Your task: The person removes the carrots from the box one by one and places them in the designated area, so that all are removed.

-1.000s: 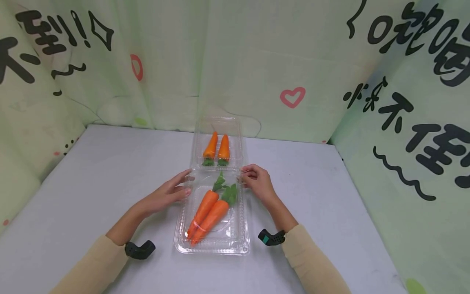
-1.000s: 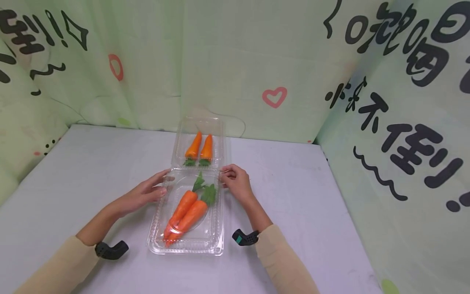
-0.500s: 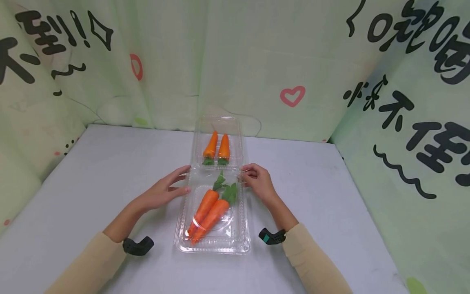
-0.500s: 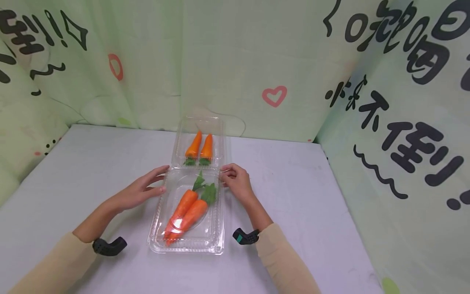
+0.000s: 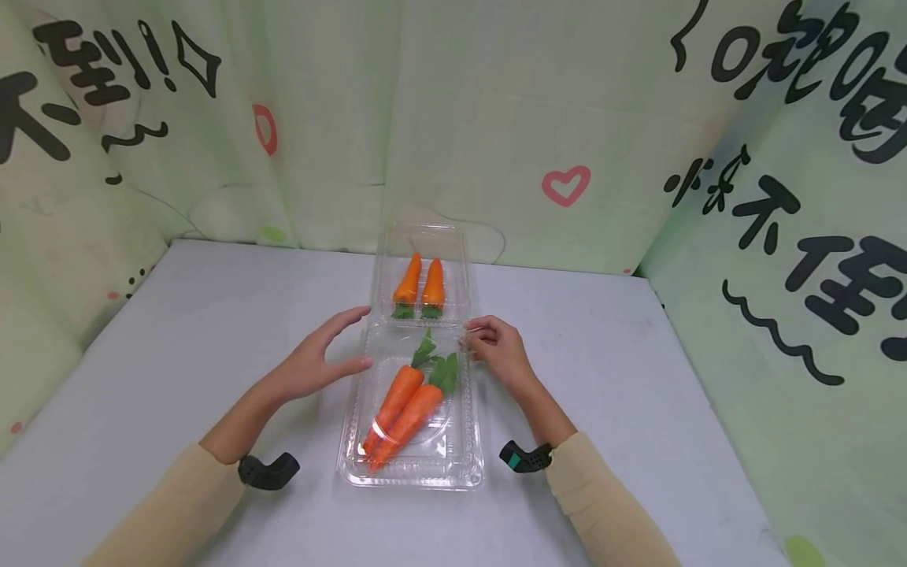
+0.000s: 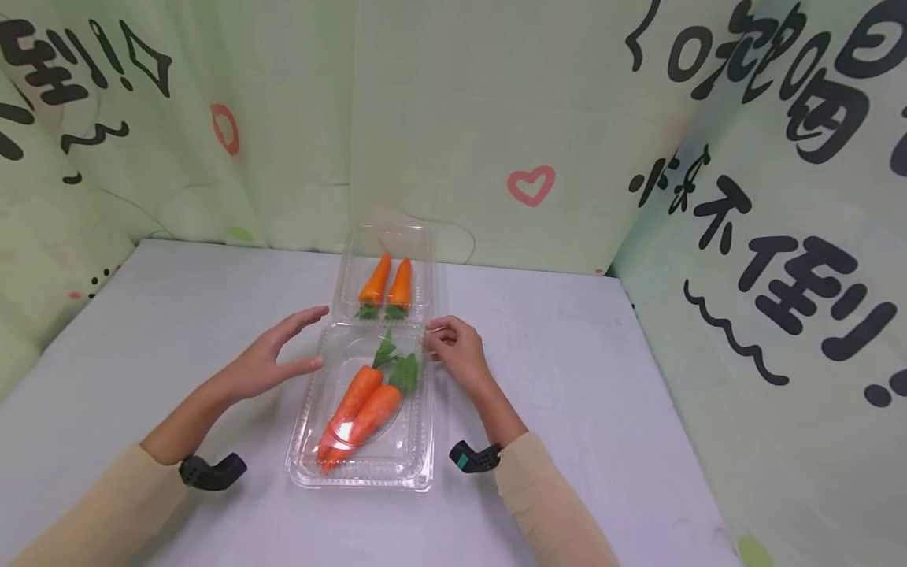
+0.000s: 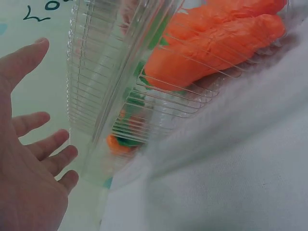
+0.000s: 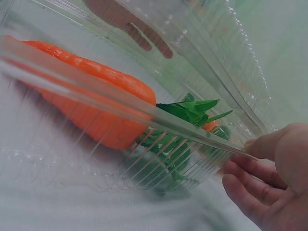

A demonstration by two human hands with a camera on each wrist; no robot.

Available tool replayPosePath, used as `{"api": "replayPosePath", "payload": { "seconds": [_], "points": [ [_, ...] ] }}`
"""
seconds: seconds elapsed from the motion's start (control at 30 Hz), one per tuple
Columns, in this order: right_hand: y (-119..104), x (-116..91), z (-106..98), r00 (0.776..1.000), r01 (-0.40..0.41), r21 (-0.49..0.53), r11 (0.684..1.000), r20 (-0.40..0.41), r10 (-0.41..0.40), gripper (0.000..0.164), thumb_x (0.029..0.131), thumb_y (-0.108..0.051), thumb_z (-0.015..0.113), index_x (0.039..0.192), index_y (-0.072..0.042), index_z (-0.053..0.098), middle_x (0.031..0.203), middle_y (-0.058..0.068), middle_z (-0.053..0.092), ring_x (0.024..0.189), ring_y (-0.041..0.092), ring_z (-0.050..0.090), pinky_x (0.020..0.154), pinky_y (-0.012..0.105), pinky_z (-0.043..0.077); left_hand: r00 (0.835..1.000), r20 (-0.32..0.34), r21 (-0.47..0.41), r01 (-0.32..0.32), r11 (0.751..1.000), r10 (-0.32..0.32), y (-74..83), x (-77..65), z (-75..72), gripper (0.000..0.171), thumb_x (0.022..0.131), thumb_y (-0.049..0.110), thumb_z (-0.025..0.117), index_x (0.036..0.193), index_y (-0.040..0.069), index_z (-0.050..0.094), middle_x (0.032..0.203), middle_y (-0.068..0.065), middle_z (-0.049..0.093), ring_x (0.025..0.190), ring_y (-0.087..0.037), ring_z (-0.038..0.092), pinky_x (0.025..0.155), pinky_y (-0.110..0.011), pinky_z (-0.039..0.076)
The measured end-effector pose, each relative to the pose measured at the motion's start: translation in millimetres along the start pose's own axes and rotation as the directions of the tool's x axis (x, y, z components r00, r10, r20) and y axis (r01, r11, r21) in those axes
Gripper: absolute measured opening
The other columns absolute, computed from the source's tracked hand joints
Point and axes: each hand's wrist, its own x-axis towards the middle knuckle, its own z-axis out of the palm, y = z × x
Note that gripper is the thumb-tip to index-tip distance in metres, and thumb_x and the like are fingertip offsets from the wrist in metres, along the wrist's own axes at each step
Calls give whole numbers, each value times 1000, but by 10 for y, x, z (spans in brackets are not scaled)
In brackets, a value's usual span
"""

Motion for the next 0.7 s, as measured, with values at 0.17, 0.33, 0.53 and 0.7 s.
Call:
{"api": "replayPosePath", "payload": {
  "seconds": [0.17,0.33,0.53,0.7],
  "points": [
    [2,2,3,1000,0,-5,1000,-1,0,22,91,-5,62,112,-2,63,99,19,70,75,7,65,69,25,58,1000,3,-4,-31,1000,31,74,28,-10,78,85,33,71,151,24,30,158,-6,31,145,-34,27,106,-67,33],
    [3,-3,1,1000,7,-12,1000,1,-7,23,91,-5,62,113,-1,63,100,19,70,76,7,65,70,26,59,998,32,-22,-48,999,48,143,70,11,79,84,32,73,151,25,31,157,-3,31,146,-32,27,107,-67,32],
    [8,0,0,1000,6,-16,1000,-1,-6,22,92,-6,61,113,-2,63,101,19,70,77,8,65,71,27,59,996,63,-18,-66,998,67,184,109,36,80,83,36,74,151,23,32,157,-2,32,145,-31,28,107,-67,32],
    [14,0,0,1000,9,-22,1000,0,-9,22,92,-7,60,113,-3,62,100,19,70,76,8,65,71,26,59,992,89,1,-91,996,91,207,133,54,80,83,36,74,150,26,32,157,-2,33,144,-31,30,107,-65,34]
  ]
}}
